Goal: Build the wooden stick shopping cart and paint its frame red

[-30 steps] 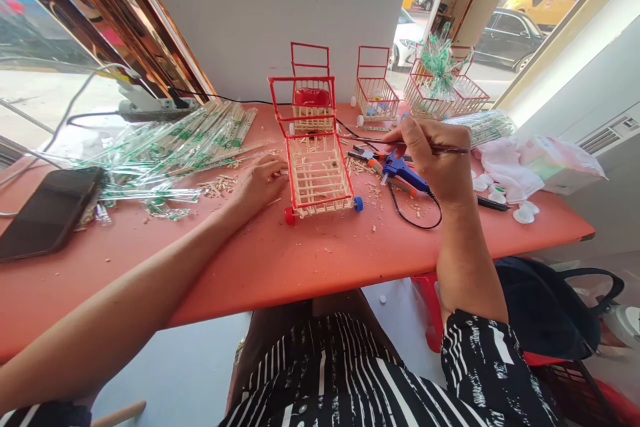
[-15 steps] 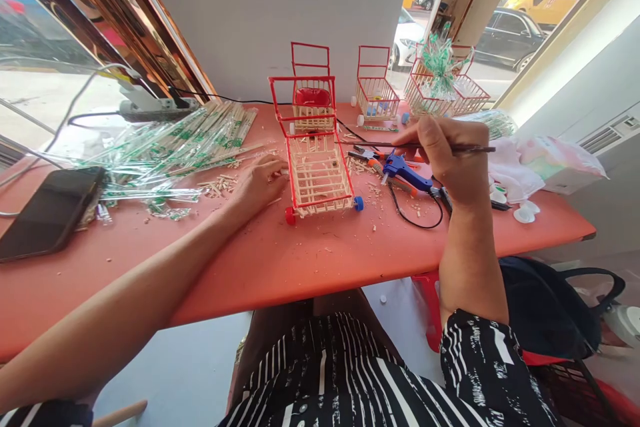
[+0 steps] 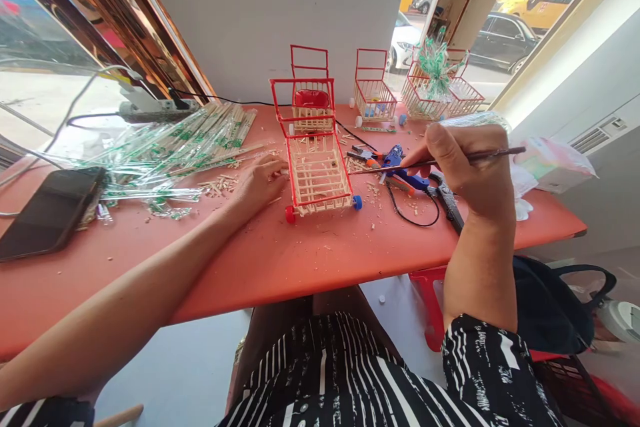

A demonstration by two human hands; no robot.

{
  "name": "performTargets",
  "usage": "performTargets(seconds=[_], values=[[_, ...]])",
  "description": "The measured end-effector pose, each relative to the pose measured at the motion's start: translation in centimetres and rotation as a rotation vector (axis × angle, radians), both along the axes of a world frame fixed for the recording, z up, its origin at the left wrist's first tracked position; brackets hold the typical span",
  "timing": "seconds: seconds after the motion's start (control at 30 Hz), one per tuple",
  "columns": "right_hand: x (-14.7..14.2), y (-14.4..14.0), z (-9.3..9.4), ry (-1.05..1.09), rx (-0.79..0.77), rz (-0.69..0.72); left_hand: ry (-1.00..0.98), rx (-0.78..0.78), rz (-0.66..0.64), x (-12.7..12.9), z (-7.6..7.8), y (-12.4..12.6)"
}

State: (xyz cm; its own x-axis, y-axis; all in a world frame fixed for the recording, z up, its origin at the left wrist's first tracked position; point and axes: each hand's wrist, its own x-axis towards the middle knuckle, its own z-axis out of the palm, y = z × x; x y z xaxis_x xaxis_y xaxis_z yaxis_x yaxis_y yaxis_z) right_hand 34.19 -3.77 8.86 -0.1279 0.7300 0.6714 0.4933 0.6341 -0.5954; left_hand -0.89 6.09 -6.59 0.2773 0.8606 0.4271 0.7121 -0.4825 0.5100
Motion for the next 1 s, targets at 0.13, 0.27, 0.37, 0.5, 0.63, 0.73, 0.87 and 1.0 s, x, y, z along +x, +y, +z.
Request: performTargets(seconds=[0.13, 0.27, 0.37, 0.5, 0.63, 0.73, 0.87, 1.0], values=[[0.1, -0.3, 0.8, 0.011, 0.009, -0.021, -0.023, 0.0, 0.005, 0.1, -0.1, 0.1], [0.4, 0.2, 1.6, 0.079, 0.046, -0.04, -0.039, -0.011, -0.008, 0.1, -0.3, 0.2], [-0.2, 1.2, 2.0, 0.171, 0.077, -0.02, -0.037, -0.002, -0.014, 0.1, -0.3, 0.2], [-1.5, 3.6, 2.3, 0.175, -0.006, 0.045, -0.017, 0.011, -0.02, 0.0, -0.1, 0.2], [-2.0, 6.0, 2.2, 0.084, -0.088, 0.109, -0.01, 0.019, -0.006, 0.1, -0.2, 0.1], [-2.1, 6.5, 2.1, 0.038, -0.1, 0.114, -0.015, 0.017, 0.0, 0.1, -0.3, 0.0], [-2.2, 5.2, 2.6, 0.013, -0.052, 0.082, -0.009, 0.007, -0.001, 0.1, -0.2, -0.1], [-2.3, 4.1, 3.3, -0.057, -0.087, 0.118, 0.003, 0.005, 0.007, 0.0, 0.0, -0.3]])
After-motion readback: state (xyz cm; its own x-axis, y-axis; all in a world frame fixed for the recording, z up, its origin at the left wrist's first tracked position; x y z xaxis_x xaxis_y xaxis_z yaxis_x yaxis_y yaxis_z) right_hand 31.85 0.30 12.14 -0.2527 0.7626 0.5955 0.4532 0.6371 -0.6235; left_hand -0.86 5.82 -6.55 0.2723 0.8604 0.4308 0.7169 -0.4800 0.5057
